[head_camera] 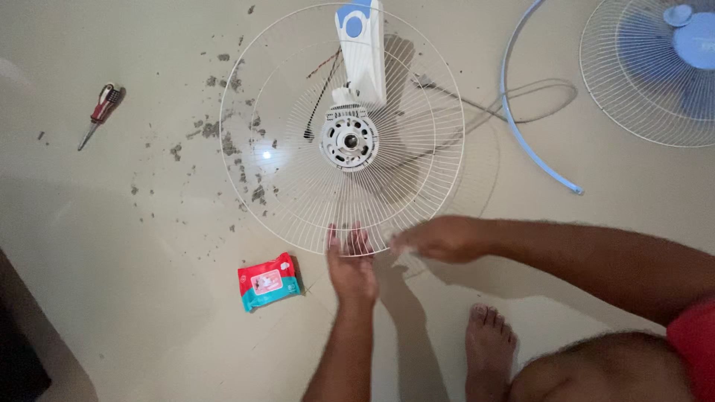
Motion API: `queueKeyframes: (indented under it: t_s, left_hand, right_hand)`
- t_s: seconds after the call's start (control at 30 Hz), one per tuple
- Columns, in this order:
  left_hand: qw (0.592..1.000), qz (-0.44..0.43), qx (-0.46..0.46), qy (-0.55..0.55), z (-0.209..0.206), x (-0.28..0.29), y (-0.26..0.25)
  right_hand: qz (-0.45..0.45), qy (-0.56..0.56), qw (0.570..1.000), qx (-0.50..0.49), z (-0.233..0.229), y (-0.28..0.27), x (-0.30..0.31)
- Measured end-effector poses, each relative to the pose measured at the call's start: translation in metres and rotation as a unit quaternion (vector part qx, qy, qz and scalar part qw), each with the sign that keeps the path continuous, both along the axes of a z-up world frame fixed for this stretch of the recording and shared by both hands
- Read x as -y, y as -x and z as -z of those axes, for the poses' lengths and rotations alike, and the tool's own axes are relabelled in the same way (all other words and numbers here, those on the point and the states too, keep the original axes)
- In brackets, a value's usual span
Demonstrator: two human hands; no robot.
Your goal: The person assembles a white and blue electric fan on the floor. They attach the front wire cage to the motor housing, then place the blue fan blade onto the central hub and secure it with a nut.
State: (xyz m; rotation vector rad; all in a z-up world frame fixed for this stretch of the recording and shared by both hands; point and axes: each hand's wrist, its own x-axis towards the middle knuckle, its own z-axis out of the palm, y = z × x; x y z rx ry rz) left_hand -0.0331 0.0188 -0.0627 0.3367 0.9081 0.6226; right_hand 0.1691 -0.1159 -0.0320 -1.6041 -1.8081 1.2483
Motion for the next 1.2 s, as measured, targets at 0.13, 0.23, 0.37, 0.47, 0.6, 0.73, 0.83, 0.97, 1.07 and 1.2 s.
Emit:
queueKeyframes:
  t_s: [0.13, 0.23, 0.37, 0.47, 0.6, 0.73, 0.83, 0.97, 1.07, 1.2]
  left_hand:
    - [1.000, -0.006, 0.005, 0.021, -0.007, 0.013, -0.021]
    - [0.997, -0.020, 0.024, 0.068, -0.020, 0.016, -0.032]
    - [0.998, -0.004, 0.032, 0.053, -0.019, 0.013, -0.028]
    - [0.999, -0.004, 0.031, 0.033, -0.012, 0.002, -0.023]
    - [0.999, 0.019, 0.007, 0.043, -0.015, -0.003, -0.015]
    - [0.998, 0.040, 0.031, 0.039, -0.024, -0.002, -0.019]
    - [0.996, 0.005, 0.059, 0.061, -0.029, 0.001, -0.029]
    - [0.998, 0.023, 0.030, 0.041, -0.041, -0.004, -0.035]
    - [0.999, 0.016, 0.038, 0.033, -0.043, -0.012, -0.033]
    - [0.999, 0.030, 0.036, 0.021, -0.041, -0.029, -0.019]
  right_hand:
    - [0.201, -0.084, 0.975, 0.052, 0.007, -0.017, -0.046]
    - [0.166, -0.197, 0.907, 0.334, 0.020, -0.034, -0.069]
    - [0.120, -0.180, 0.950, 0.224, 0.042, -0.016, -0.062]
    - [0.052, -0.090, 0.986, 0.127, 0.039, -0.009, -0.038]
    - [-0.072, -0.040, 0.991, 0.109, 0.006, -0.019, -0.003]
    - [0.089, 0.205, 0.966, 0.132, -0.014, -0.059, -0.031]
    - [0.178, -0.124, 0.963, 0.162, -0.004, -0.077, -0.053]
    - [0.135, -0.196, 0.950, 0.201, 0.009, -0.071, -0.076]
    - [0.023, -0.121, 0.969, 0.213, -0.007, -0.071, -0.075]
    - [-0.058, 0.010, 0.990, 0.128, -0.051, -0.061, -0.052]
